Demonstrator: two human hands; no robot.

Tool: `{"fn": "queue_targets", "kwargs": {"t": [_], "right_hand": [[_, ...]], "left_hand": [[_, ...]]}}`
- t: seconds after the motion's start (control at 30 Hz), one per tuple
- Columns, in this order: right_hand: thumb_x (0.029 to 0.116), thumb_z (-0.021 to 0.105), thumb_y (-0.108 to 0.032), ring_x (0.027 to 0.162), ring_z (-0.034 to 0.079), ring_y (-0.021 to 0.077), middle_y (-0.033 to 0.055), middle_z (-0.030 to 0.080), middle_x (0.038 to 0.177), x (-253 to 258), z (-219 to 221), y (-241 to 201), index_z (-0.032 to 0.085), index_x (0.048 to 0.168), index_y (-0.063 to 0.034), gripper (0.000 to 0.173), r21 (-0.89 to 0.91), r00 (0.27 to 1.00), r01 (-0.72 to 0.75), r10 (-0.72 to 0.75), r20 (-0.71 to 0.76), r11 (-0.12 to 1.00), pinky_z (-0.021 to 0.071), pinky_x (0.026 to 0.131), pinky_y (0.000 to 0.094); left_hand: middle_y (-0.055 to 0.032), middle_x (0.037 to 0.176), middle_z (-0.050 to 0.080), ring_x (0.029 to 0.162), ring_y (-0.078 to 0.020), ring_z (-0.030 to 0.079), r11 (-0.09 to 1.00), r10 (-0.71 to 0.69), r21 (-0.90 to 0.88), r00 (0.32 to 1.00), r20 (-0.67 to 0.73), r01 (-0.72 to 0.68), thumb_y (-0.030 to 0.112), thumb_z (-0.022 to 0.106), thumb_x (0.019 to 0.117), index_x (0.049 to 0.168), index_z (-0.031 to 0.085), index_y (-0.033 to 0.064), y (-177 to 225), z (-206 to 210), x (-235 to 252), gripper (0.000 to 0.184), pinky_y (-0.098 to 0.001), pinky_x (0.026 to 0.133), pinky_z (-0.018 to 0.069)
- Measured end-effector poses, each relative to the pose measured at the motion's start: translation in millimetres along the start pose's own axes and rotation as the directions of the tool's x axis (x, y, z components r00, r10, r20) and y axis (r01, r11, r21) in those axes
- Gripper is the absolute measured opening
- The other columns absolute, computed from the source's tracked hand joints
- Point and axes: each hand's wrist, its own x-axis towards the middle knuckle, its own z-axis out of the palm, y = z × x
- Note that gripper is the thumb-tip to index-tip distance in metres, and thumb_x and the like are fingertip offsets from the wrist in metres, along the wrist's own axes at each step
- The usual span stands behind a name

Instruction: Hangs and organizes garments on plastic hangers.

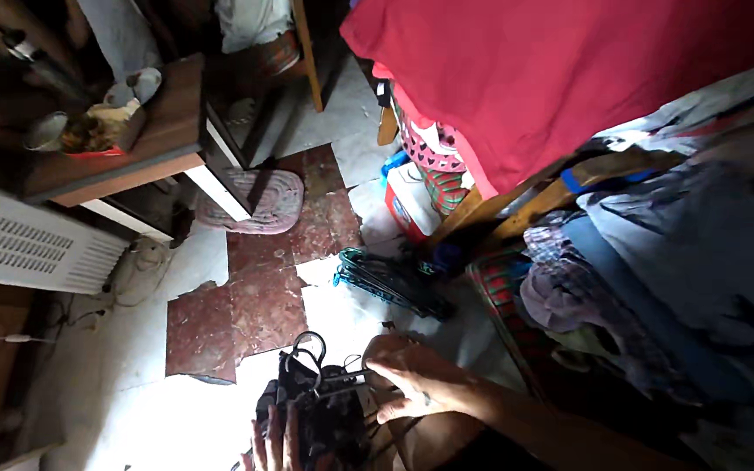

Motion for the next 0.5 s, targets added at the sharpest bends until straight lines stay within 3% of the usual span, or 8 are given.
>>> {"fn": "queue_targets", "kwargs": {"t": [0.07,0.13,0.17,0.23,0.27,0.33,0.4,0.5], "right_hand": [[0.0963,0.062,-0.056,0.095,0.07,0.039,0.021,0.071,0.101,3,-3,5,0.064,0.121,-0.0003,0.06,0.001,0.999,-0.029,0.029,0.02,1.0,0.0547,0.082,0.0578],[0.101,0.056,-0.051,0.082,0.071,0.0375,0.0186,0.069,0.085,1,3,12,0.067,0.105,-0.0008,0.052,-0.04,0.998,-0.001,-0.001,-0.055,0.999,0.0551,0.071,0.0557],[0.1018,0.055,-0.049,0.078,0.071,0.0348,0.0161,0.068,0.08,1,9,15,0.068,0.098,-0.0022,0.049,-0.074,0.99,0.035,-0.045,-0.133,0.997,0.0558,0.067,0.0528],[0.1014,0.056,-0.043,0.075,0.071,0.0299,0.0117,0.068,0.077,1,19,16,0.07,0.091,-0.0056,0.042,-0.152,0.951,0.069,-0.111,-0.29,0.986,0.0573,0.063,0.0472],[0.1014,0.056,-0.04,0.077,0.071,0.03,0.0117,0.069,0.08,1,21,12,0.07,0.093,-0.0061,0.038,-0.172,0.941,0.043,-0.098,-0.323,0.984,0.0582,0.064,0.0472],[0.1011,0.058,-0.032,0.085,0.072,0.0337,0.0151,0.071,0.09,1,22,2,0.07,0.102,-0.0038,0.031,-0.138,0.94,-0.04,-0.009,-0.342,0.99,0.0586,0.07,0.051],[0.1008,0.057,-0.025,0.092,0.073,0.0351,0.0163,0.073,0.099,2,20,5,0.07,0.109,-0.0031,0.027,-0.082,0.931,-0.121,0.084,-0.355,0.989,0.0588,0.075,0.0533],[0.1063,0.048,-0.027,0.102,0.069,0.0425,0.0226,0.07,0.112,10,-6,31,0.061,0.129,-0.0021,0.036,0.09,0.899,-0.333,0.345,-0.27,0.938,0.0537,0.086,0.0613]], "left_hand": [[-0.0279,0.152,0.047,0.142,-0.0633,0.029,0.998,0.052,-0.032,0.99,0.13,-0.048,0.047,0.081,0.0752,0.144,0.058,0.0061,-2,-5,9,0.083,-0.0863,0.105,0.0135],[-0.0244,0.145,0.056,0.139,-0.0552,0.042,0.998,0.049,-0.036,0.98,0.192,-0.043,0.048,0.082,0.0746,0.145,0.056,0.0049,-2,-6,16,0.087,-0.0814,0.108,0.02],[-0.0232,0.135,0.063,0.13,-0.0498,0.054,0.998,0.028,-0.052,0.979,0.204,-0.018,0.043,0.082,0.0778,0.143,0.058,0.0033,0,-7,21,0.08,-0.0768,0.108,0.0272],[-0.0185,0.11,0.074,0.104,-0.0405,0.071,0.997,-0.012,-0.078,0.984,0.177,0.026,0.028,0.075,0.0893,0.128,0.069,0.0022,4,-6,34,0.046,-0.0666,0.096,0.048],[-0.0172,0.104,0.076,0.095,-0.0386,0.074,0.995,-0.037,-0.09,0.985,0.167,0.053,0.023,0.069,0.0943,0.119,0.073,0.0026,7,-6,41,0.032,-0.064,0.088,0.0538],[-0.015,0.098,0.077,0.087,-0.036,0.075,0.993,-0.038,-0.102,0.99,0.135,0.052,0.022,0.064,0.0983,0.11,0.077,0.0044,17,-5,57,0.025,-0.0607,0.077,0.0578],[-0.015,0.105,0.075,0.095,-0.0351,0.074,0.991,0.046,-0.13,0.997,0.055,-0.038,0.023,0.067,0.0949,0.116,0.075,0.005,28,-5,70,0.029,-0.0581,0.082,0.0578],[-0.0236,0.129,0.065,0.123,-0.0436,0.06,0.969,0.177,-0.159,0.979,-0.101,-0.191,0.036,0.07,0.0878,0.13,0.067,0.0018,38,-6,75,0.054,-0.0601,0.102,0.0469]]}}
